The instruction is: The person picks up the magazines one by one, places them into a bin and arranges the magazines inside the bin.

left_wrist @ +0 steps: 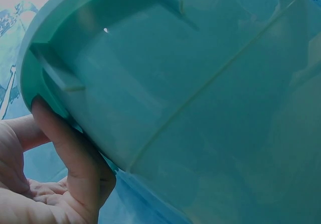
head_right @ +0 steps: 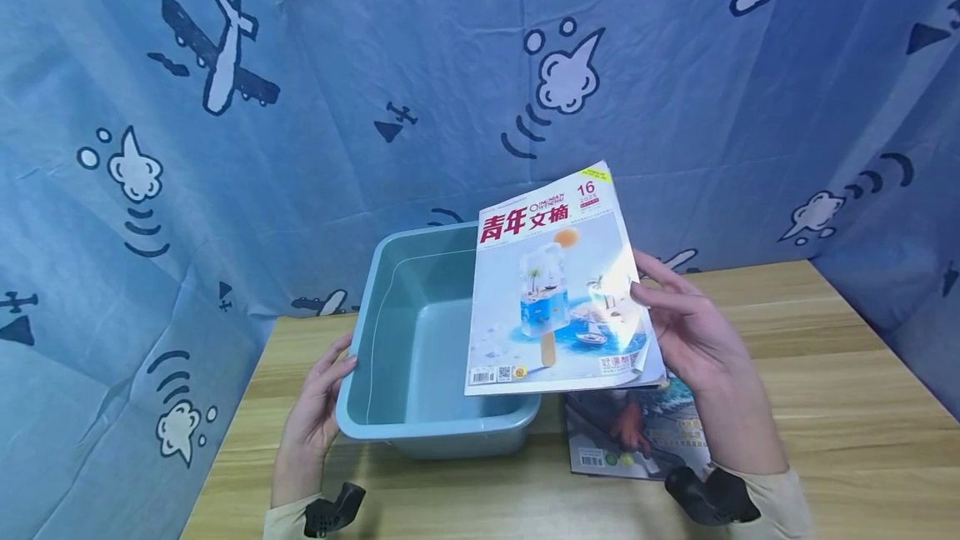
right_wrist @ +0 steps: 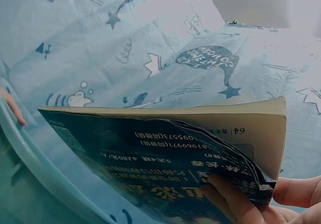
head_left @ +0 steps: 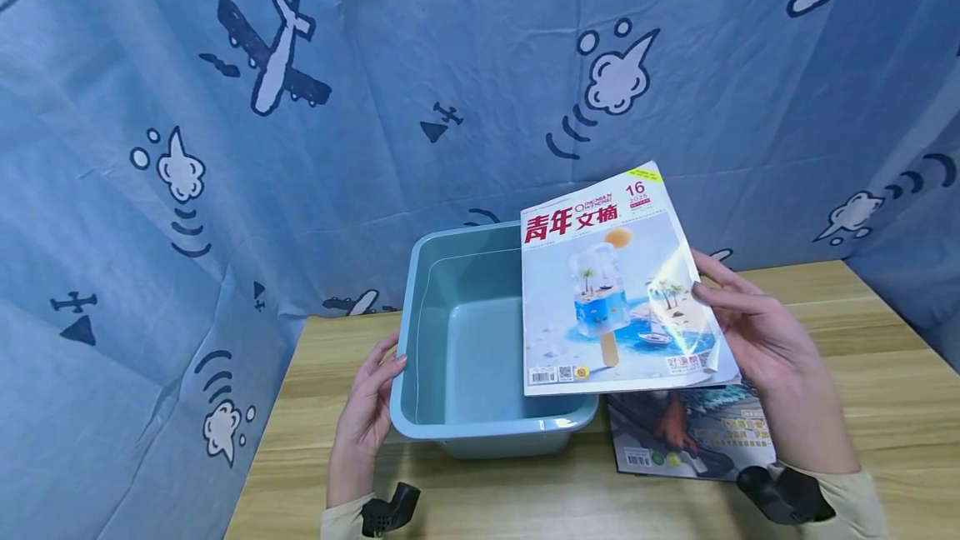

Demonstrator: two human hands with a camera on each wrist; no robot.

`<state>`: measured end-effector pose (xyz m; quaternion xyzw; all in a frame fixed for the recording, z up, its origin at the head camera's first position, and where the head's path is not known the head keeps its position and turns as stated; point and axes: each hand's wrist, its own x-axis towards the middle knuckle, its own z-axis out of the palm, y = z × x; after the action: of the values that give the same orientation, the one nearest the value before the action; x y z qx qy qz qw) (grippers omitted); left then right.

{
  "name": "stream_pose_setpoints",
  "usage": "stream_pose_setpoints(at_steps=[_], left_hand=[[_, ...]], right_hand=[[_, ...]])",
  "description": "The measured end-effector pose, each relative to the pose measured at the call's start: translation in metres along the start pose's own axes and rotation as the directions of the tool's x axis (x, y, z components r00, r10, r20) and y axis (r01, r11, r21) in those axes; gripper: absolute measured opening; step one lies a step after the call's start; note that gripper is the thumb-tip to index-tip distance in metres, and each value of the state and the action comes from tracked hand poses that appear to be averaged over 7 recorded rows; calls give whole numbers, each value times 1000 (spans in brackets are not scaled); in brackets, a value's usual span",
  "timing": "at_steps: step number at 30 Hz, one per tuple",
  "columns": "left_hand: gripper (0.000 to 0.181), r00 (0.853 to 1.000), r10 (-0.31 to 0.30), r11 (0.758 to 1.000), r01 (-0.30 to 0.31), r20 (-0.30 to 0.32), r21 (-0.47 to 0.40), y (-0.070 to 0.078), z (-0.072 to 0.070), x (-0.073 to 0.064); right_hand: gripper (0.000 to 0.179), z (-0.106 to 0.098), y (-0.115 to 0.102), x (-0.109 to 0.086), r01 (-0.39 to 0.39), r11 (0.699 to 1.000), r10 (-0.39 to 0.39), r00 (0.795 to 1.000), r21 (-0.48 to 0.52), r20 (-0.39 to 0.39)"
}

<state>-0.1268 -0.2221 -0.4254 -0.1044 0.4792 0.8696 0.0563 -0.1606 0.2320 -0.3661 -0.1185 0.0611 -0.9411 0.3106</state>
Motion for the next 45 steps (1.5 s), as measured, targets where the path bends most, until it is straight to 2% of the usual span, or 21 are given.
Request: stream_pose_setpoints(at_steps=[6,15,21,25,33,40,45], left_hand=[[42,1000,8,1000,-8,13,-1,0,0,0],[40,999,32,999,-32,36,4,-1,-1,0],[41,1000,18,1000,-18,17,-7,-1,-1,0],[40,1000,12,1000,-11,7,-16,-1,0,0],[39,999,24,1000,-24,29,-4,-2,-2,0],[39,1000,18,1000,-18,16,-3,-2,-3,0],[40,1000,17,1000,-17,13,-9,-2,-2,0]], right_hand=[[55,-1,4,4,7,1000,-6,1000,7,-16],[53,-5,9,9,-12,1000,12,1000,26,20],[53,-7,14,11,15,1000,-14,1000,5,-10],[53,-9,18,13,18,1000,-18,1000,-3,-2],[50,-11,24,19,29,999,-29,999,-13,-17],[50,-12,28,23,27,999,-28,998,-16,-53],[50,-13,29,25,6,1000,-6,999,-9,-41]])
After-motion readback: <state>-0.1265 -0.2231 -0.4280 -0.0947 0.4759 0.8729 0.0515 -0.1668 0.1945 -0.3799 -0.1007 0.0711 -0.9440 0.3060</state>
